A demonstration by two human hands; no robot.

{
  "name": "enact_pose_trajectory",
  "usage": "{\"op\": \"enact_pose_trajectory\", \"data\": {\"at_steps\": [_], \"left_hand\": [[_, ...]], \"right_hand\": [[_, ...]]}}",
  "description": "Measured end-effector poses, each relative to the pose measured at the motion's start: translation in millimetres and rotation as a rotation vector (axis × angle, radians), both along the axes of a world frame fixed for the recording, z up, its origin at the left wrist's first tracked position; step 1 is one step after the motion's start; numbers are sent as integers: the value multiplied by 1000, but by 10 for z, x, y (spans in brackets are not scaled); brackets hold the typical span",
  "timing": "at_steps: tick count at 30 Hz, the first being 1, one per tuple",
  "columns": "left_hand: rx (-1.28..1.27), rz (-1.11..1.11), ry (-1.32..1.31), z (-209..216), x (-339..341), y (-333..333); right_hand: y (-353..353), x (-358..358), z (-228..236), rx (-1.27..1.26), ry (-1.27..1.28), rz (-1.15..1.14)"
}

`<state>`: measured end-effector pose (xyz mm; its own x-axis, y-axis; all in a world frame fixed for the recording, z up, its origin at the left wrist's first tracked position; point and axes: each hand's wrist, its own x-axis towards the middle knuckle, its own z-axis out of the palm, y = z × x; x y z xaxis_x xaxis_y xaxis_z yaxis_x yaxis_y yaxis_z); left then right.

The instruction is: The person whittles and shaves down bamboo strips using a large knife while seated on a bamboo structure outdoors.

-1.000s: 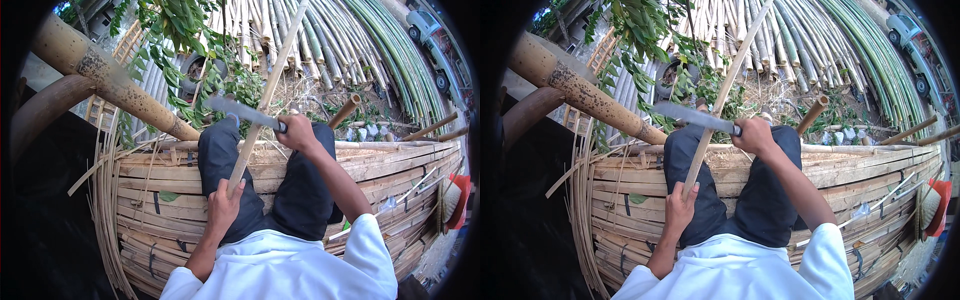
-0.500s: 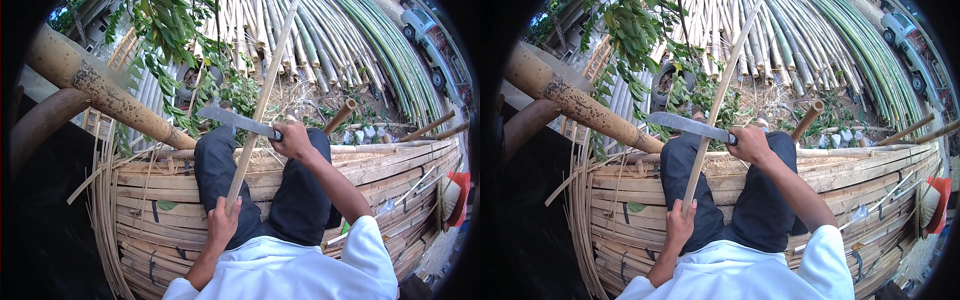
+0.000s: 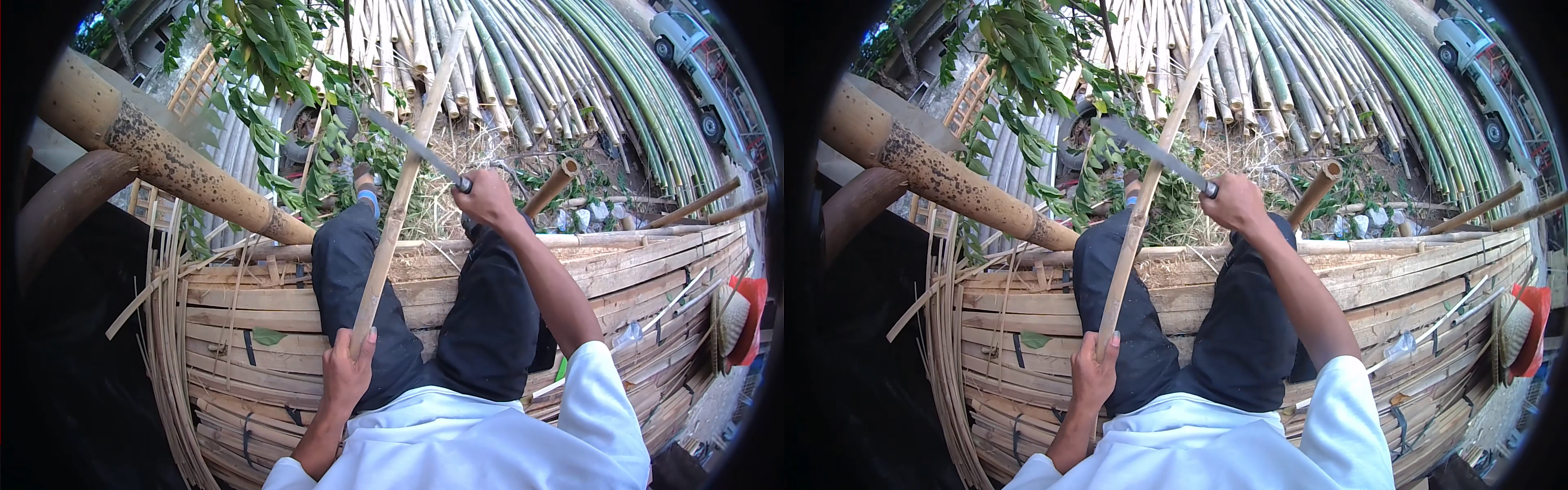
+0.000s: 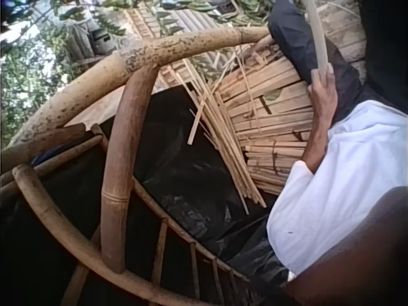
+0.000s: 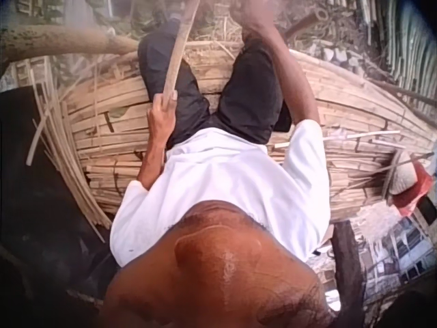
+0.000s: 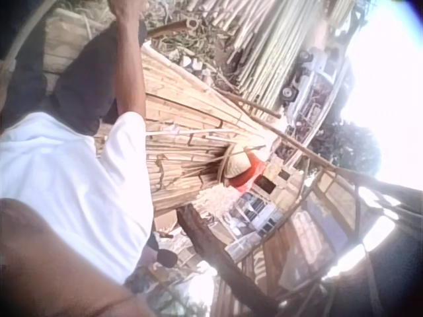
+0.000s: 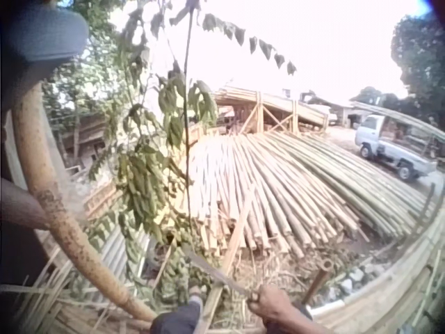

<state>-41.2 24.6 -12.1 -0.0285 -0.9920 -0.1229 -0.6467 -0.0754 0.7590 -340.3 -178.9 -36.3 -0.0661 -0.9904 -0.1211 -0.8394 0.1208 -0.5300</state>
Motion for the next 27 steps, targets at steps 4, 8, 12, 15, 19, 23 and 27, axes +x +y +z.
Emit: {"op": "enact_pose_trajectory", "data": {"at_steps": [4, 8, 12, 15, 19, 23, 27], "left_hand": [[-36, 33, 30, -20, 47, 124], [-21, 12, -110, -122, -19, -53], [-28, -2, -121, -106, -17, -17], [-42, -8, -86, -123, -7, 41], [-39, -55, -105, -143, 37, 17], [6, -75, -92, -134, 52, -70], [147, -44, 170, -148, 33, -254]], "right_hand": [[-99, -404, 56, -154, 142, -66], [94, 63, 73, -69, -30, 74], [254, 249, -13, 109, -1179, -108], [319, 277, -6, 78, -1374, -118], [302, 344, -22, 27, -1422, -160], [339, 383, -19, 19, -1451, -183], [472, 588, 15, 56, -1483, -156]]}}
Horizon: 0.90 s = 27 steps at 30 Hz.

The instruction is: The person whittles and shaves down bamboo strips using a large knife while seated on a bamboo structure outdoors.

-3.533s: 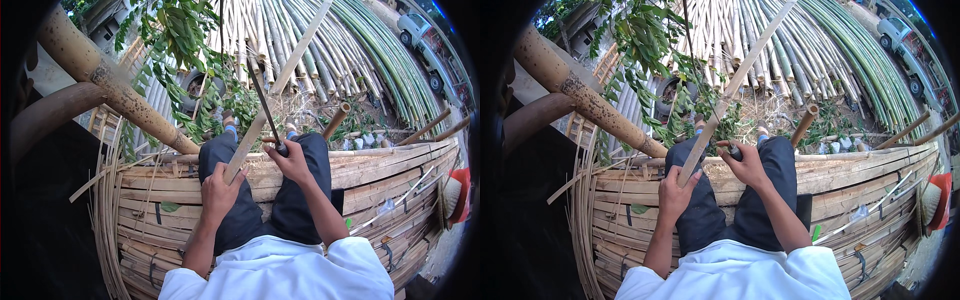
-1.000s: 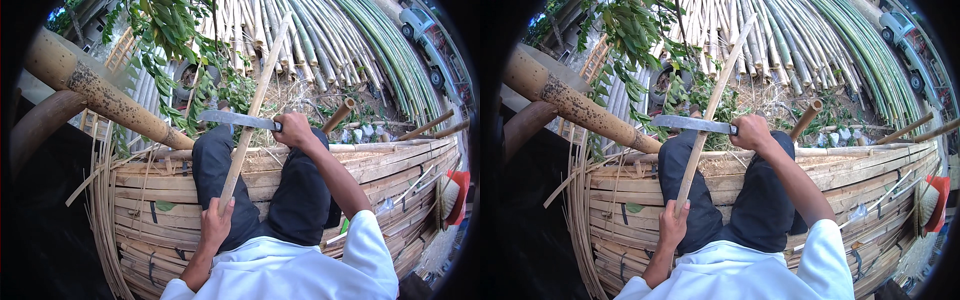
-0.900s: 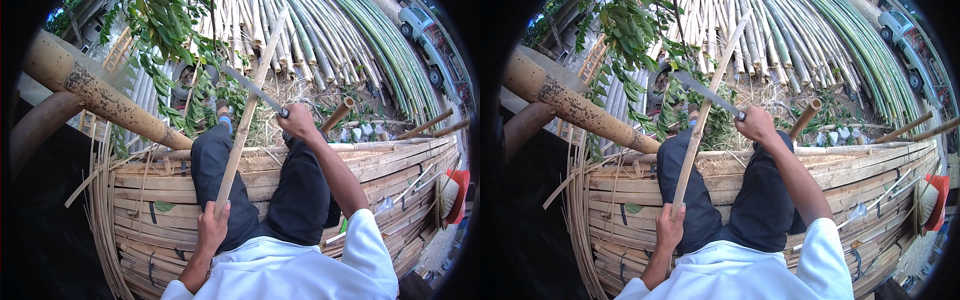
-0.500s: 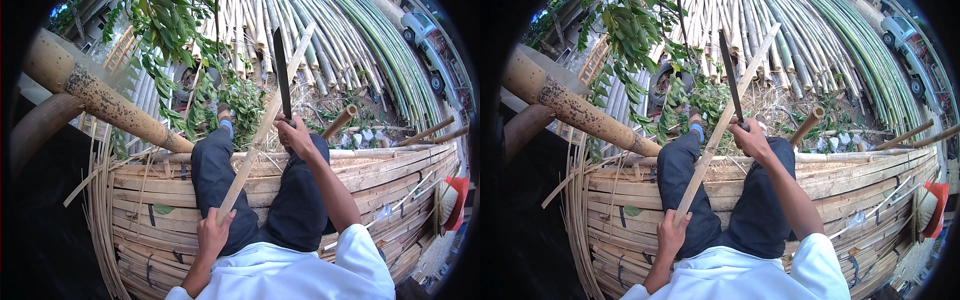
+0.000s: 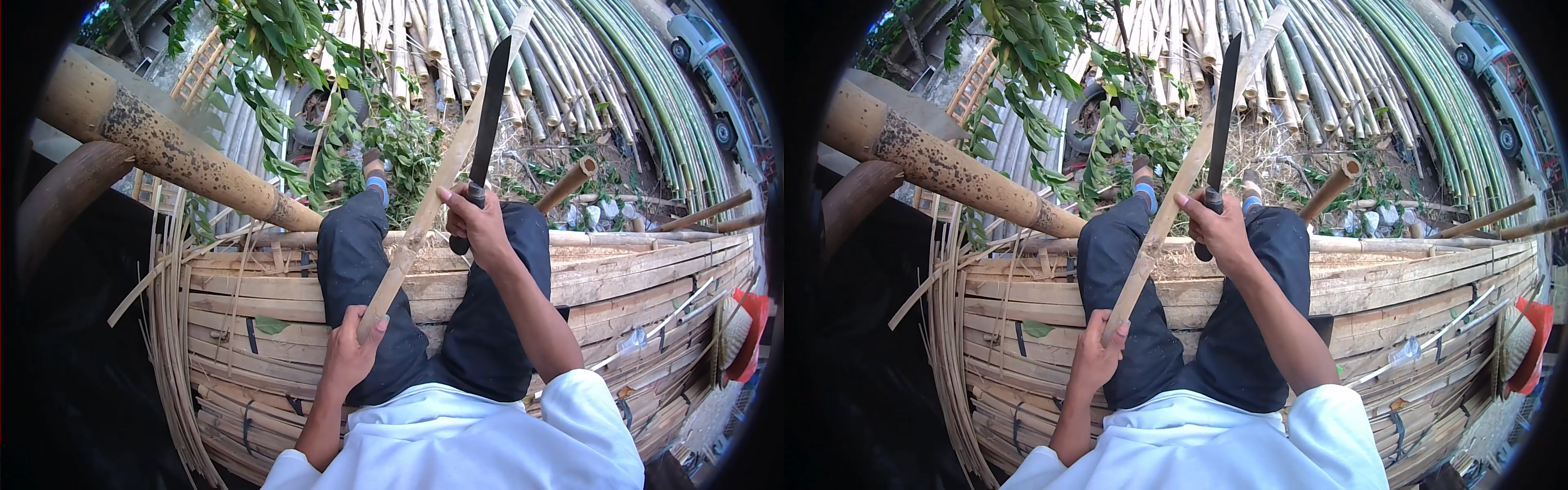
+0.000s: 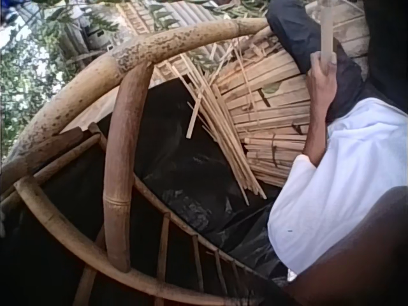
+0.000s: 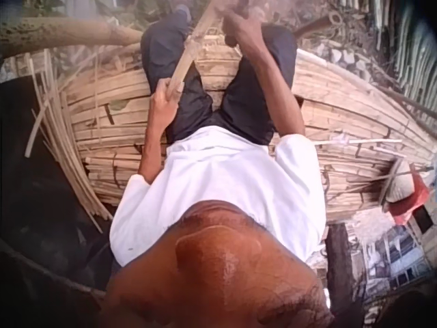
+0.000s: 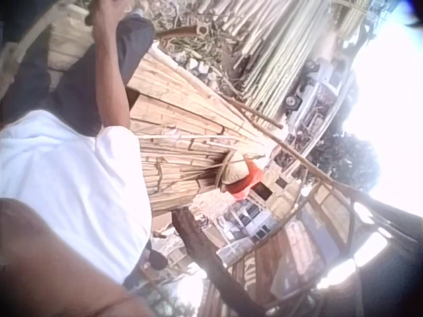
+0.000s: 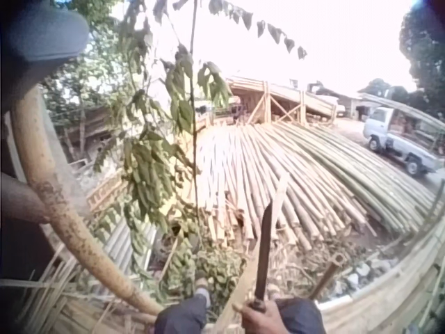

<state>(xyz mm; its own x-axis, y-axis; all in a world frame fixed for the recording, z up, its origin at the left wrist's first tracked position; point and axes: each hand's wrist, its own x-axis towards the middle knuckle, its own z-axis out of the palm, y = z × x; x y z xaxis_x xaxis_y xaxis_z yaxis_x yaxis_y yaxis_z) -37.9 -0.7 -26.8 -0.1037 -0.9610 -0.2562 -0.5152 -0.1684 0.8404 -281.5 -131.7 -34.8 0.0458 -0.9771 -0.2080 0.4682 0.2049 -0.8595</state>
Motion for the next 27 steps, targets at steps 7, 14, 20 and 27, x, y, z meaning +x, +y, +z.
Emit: {"op": "enact_pose_trajectory", "data": {"at_steps": [7, 14, 20, 27], "left_hand": [[315, 33, 432, 258, -254, -440], [194, 61, 312, 150, -256, -356], [-67, 21, 87, 303, -387, -295], [-196, -3, -33, 347, -374, -282]], "right_hand": [[319, 219, 21, -178, 425, 214], [491, 173, 22, -577, 1166, 274], [509, 232, 15, -506, 1346, 296], [469, 239, -66, -564, 1449, 235]]}}
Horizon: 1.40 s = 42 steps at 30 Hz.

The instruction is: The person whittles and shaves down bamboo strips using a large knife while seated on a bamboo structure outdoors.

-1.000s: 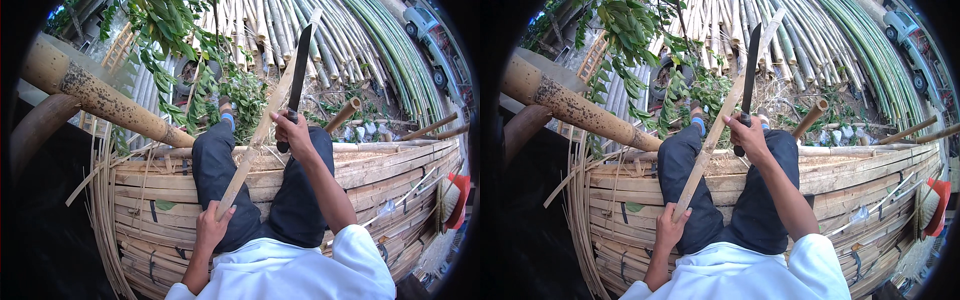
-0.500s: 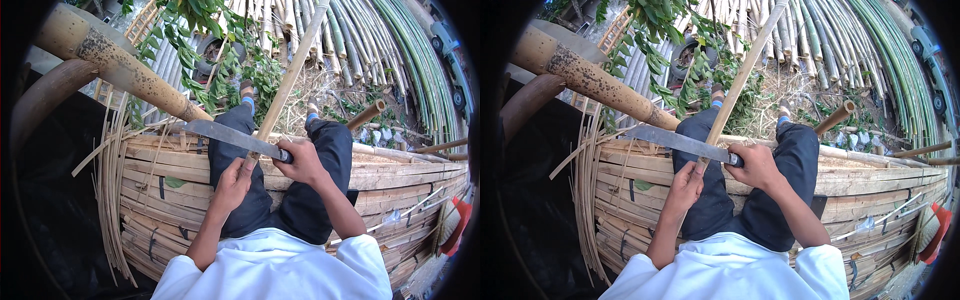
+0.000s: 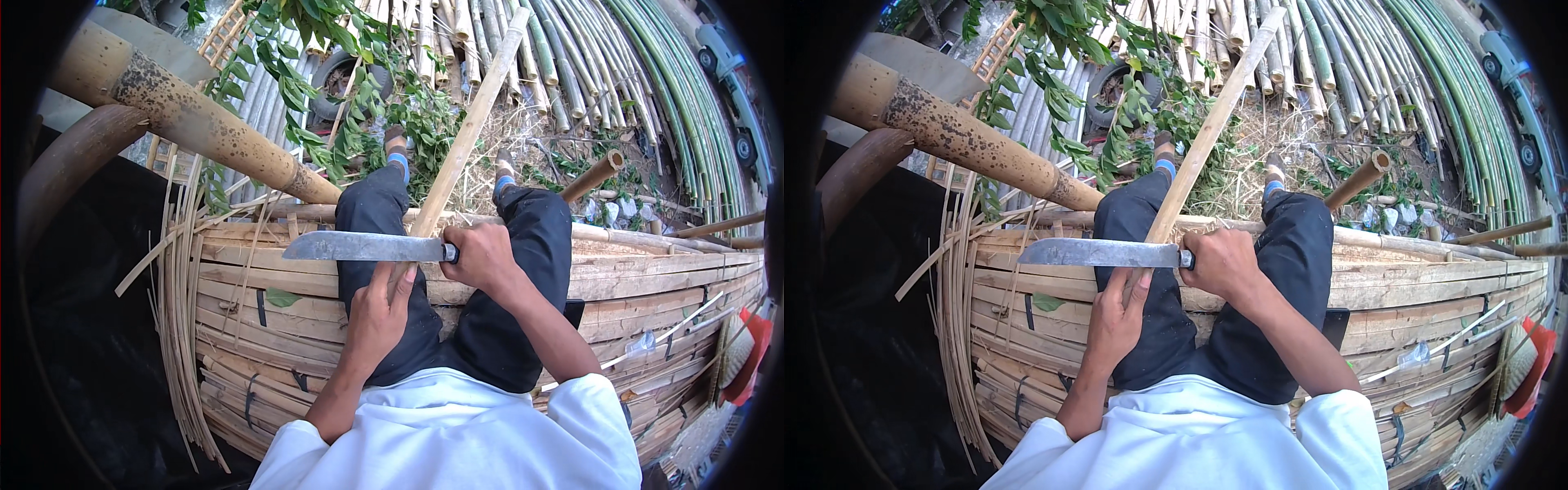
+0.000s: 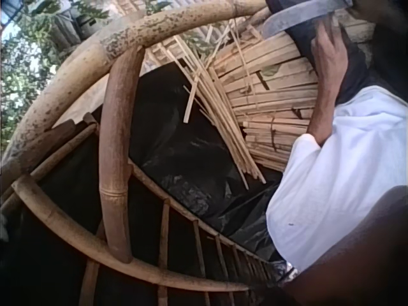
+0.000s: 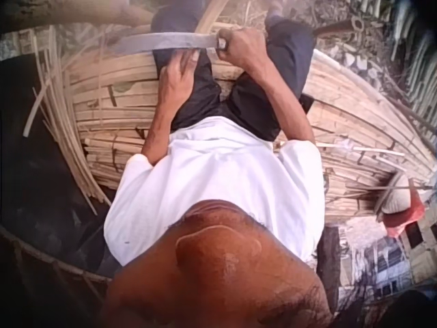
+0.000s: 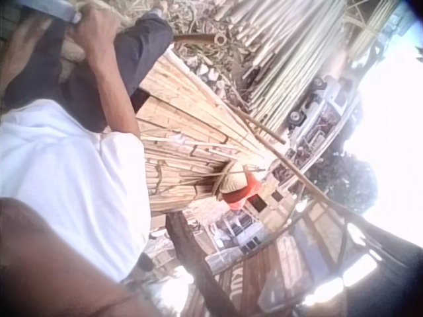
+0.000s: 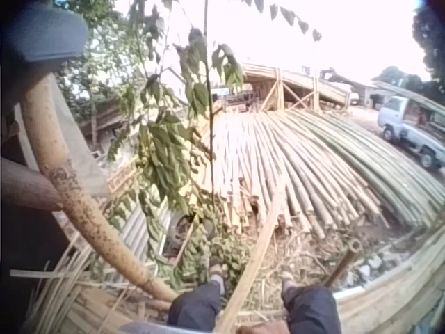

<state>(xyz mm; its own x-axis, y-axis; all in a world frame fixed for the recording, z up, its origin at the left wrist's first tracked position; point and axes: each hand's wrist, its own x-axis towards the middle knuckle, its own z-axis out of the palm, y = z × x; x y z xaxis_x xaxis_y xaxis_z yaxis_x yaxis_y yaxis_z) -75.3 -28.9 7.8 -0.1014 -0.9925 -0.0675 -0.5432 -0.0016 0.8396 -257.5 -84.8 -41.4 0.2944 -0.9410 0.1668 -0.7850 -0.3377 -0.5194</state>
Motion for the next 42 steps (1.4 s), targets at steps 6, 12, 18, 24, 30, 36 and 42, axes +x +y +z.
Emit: {"op": "enact_pose_trajectory", "data": {"at_steps": [6, 12, 18, 24, 30, 36, 42], "left_hand": [[131, 13, -32, -30, 32, 8], [-15, 52, -13, -45, 34, 8], [207, 96, -21, -73, 183, 345], [153, 109, -21, -45, 149, 162], [171, 50, -80, 43, 285, 356], [149, 55, -94, -65, 349, 475], [164, 35, -74, -95, 448, 581]], "right_hand": [[-57, -43, -79, -24, 63, -13], [-135, -35, -62, 57, 113, 7], [-703, -973, -59, 207, 180, -425], [-272, -376, 34, 78, 141, -87], [-645, -665, 54, 204, -80, -373], [-628, -777, -58, -36, 67, 35], [-1004, -1040, -60, 124, -14, -471]]}}
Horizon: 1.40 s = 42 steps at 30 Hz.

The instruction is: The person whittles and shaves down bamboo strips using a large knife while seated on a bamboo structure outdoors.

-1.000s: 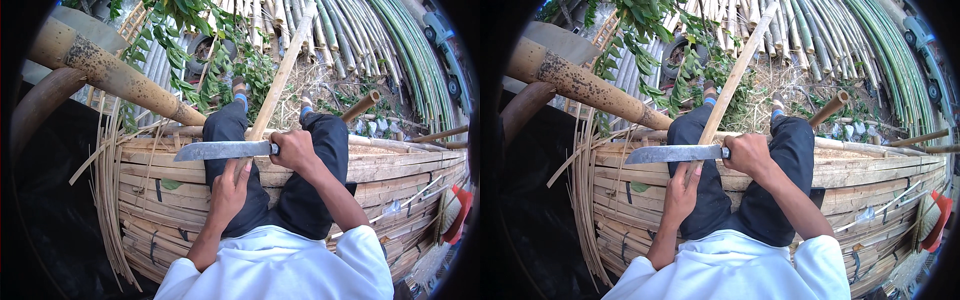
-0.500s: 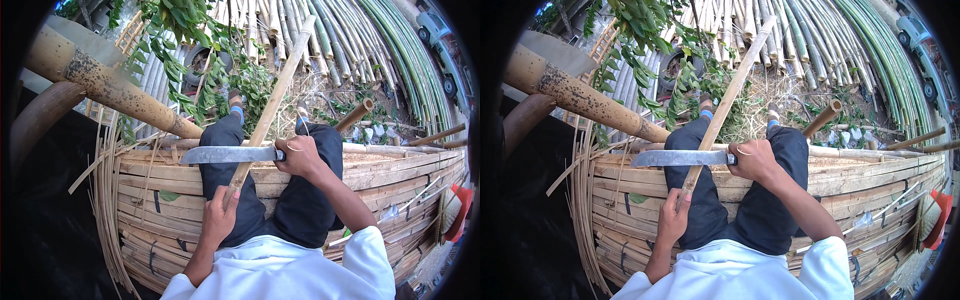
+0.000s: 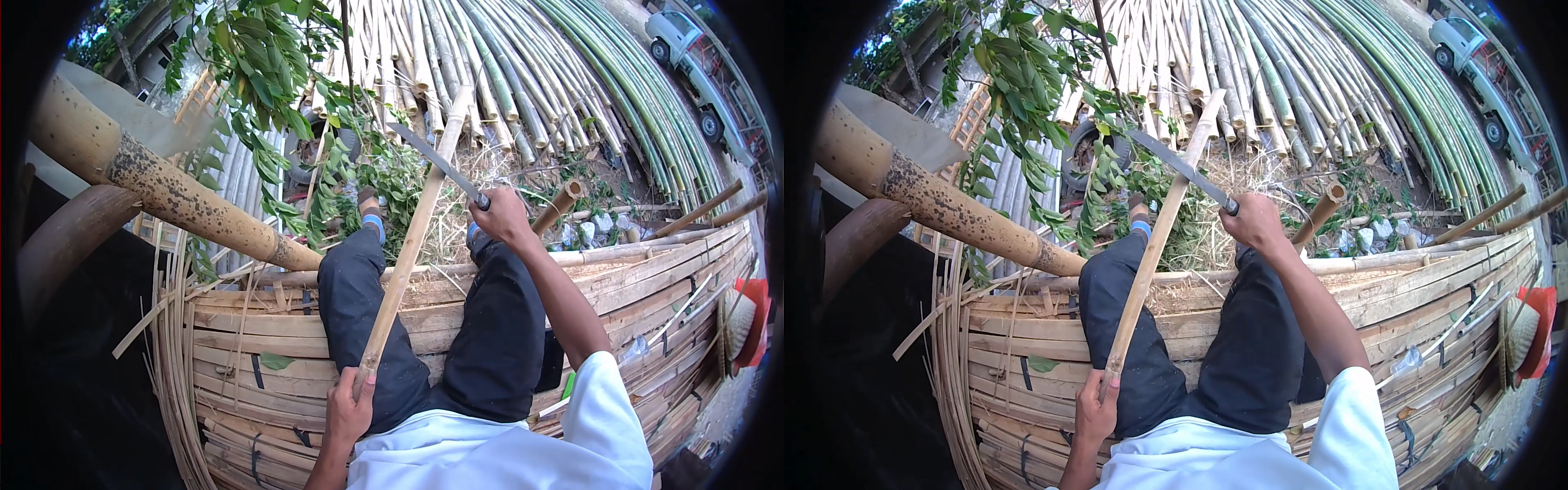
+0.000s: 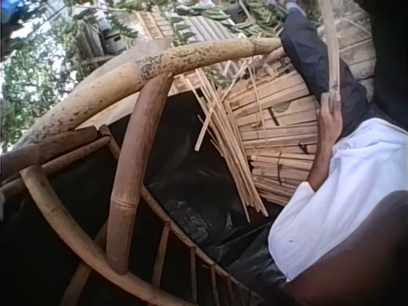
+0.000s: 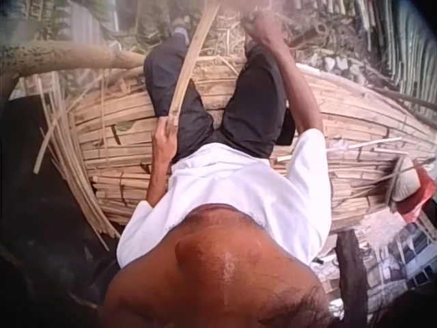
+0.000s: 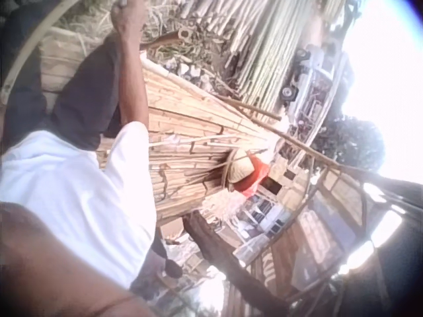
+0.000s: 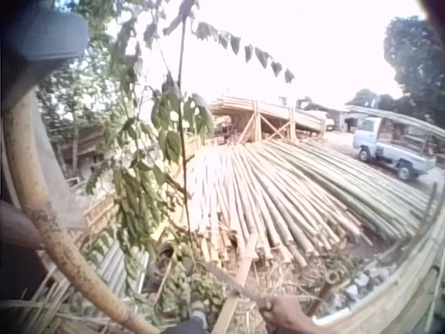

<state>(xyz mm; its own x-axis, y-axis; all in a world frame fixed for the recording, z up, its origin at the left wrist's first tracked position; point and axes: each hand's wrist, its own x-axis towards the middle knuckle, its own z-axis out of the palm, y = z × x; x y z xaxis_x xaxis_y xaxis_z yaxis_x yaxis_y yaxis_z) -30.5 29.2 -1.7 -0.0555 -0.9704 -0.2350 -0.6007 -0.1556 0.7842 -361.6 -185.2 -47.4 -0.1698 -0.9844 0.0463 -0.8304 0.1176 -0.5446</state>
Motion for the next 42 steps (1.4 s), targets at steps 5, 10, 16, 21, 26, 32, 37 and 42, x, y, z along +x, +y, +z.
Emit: {"op": "enact_pose_trajectory", "data": {"at_steps": [5, 10, 16, 21, 26, 32, 37, 42], "left_hand": [[15, 28, -23, -52, 78, 93], [16, 12, -30, -42, 89, 97], [94, 30, 47, -159, 106, 198], [52, 21, 109, -283, 158, 229], [111, 79, 90, -296, 186, 164], [141, 41, 14, -209, 165, 186], [151, 117, -23, -451, 242, 222], [122, 167, 64, -338, 137, -48]], "right_hand": [[69, 122, 21, -35, 56, 304], [-193, -109, -157, -47, -189, 150], [-347, -274, -102, 61, -127, -55], [-223, -133, -151, 20, -24, 221], [-380, -127, -164, 63, -160, 22], [-695, -285, -246, 186, -247, -273], [-727, -238, -373, 207, -304, -236], [-478, -50, -465, 228, -799, -191]]}}
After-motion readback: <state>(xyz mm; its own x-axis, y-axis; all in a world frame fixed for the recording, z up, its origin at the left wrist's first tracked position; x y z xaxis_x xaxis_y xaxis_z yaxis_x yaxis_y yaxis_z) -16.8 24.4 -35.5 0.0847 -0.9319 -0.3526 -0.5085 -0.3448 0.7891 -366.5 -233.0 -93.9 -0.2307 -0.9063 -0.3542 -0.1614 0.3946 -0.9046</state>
